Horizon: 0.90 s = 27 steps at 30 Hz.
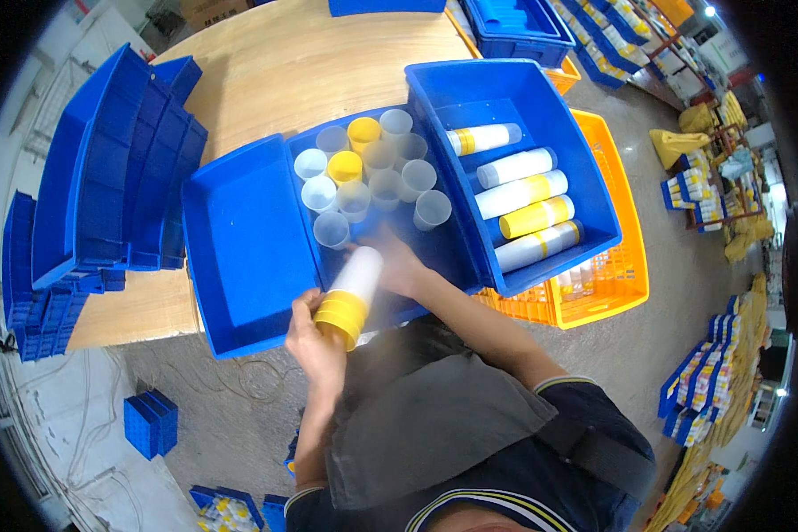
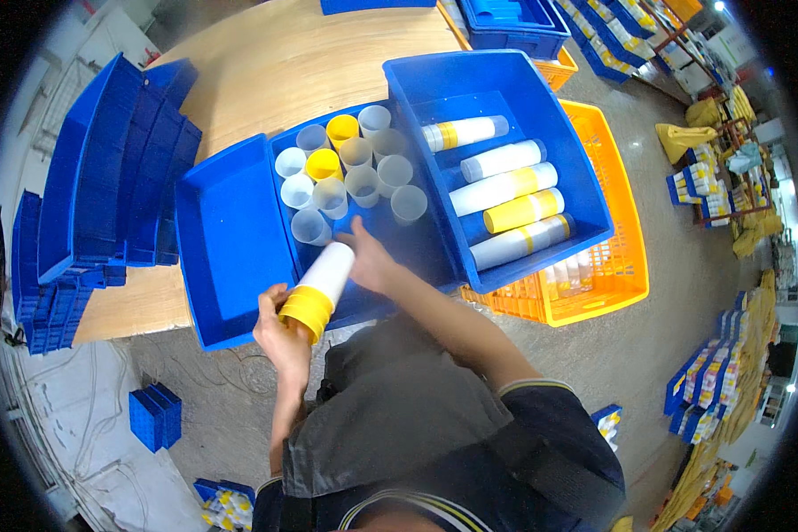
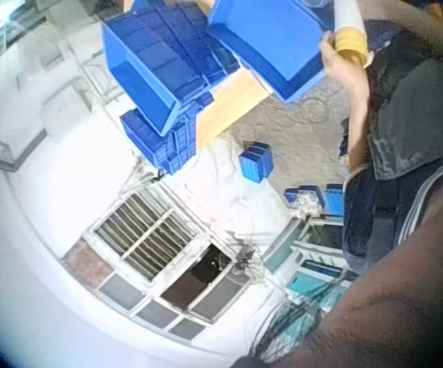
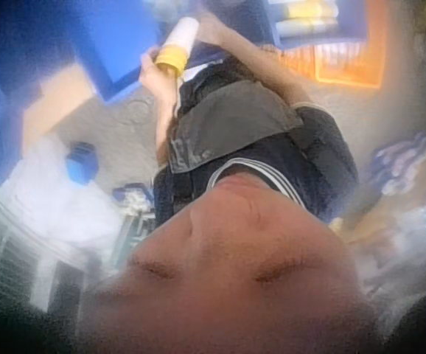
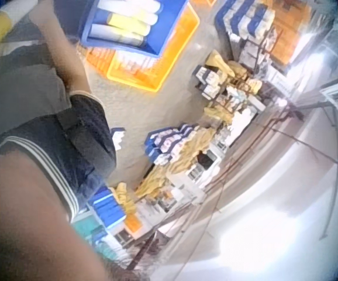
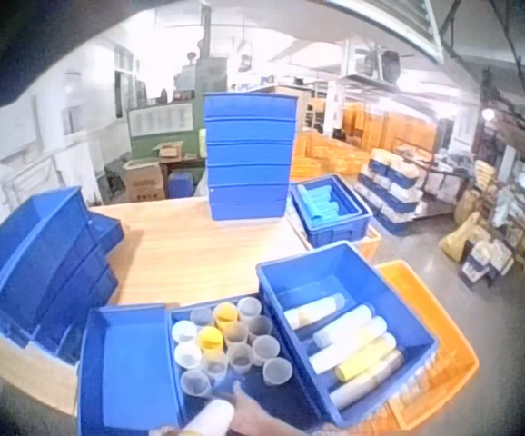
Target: The person moves white and yellow cylindrical containers between blue trays on the floor and a table, using a green-handled tool to adjust them. They repeatedly pick up, place, and reposition the containers across multiple trays.
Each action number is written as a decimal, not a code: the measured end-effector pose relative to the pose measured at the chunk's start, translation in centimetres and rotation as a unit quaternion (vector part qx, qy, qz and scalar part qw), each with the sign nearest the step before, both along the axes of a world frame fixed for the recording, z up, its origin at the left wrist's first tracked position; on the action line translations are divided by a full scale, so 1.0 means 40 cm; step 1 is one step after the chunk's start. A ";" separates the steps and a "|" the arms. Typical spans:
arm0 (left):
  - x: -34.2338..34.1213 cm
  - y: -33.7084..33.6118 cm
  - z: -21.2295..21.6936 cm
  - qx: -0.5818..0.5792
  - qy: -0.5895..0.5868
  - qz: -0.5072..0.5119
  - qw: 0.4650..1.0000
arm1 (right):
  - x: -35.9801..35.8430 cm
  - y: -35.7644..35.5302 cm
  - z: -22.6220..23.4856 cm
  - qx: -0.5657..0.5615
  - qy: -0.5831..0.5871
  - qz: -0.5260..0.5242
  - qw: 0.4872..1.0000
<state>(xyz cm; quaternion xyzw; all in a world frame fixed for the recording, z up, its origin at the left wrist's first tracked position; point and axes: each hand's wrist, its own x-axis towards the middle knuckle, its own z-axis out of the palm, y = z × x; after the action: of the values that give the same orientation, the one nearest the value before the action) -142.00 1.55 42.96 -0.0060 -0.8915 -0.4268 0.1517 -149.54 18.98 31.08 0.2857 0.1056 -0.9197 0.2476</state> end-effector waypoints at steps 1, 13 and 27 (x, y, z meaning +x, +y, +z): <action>-0.006 -0.010 0.003 -0.033 -0.011 -0.001 0.999 | -0.028 -0.021 -0.015 -0.033 0.004 -0.011 0.999; -0.017 0.035 0.011 -0.051 0.008 0.019 0.999 | 0.067 0.043 0.178 0.675 0.337 0.149 0.640; -0.090 0.013 0.009 -0.208 -0.096 -0.002 0.974 | 0.095 0.071 0.133 0.222 0.136 0.072 0.963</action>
<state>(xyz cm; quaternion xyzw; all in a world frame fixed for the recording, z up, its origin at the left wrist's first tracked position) -145.61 2.06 43.31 0.0019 -0.9710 -0.2314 0.0604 -145.73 21.81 36.41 0.1973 0.3604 -0.8831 0.2267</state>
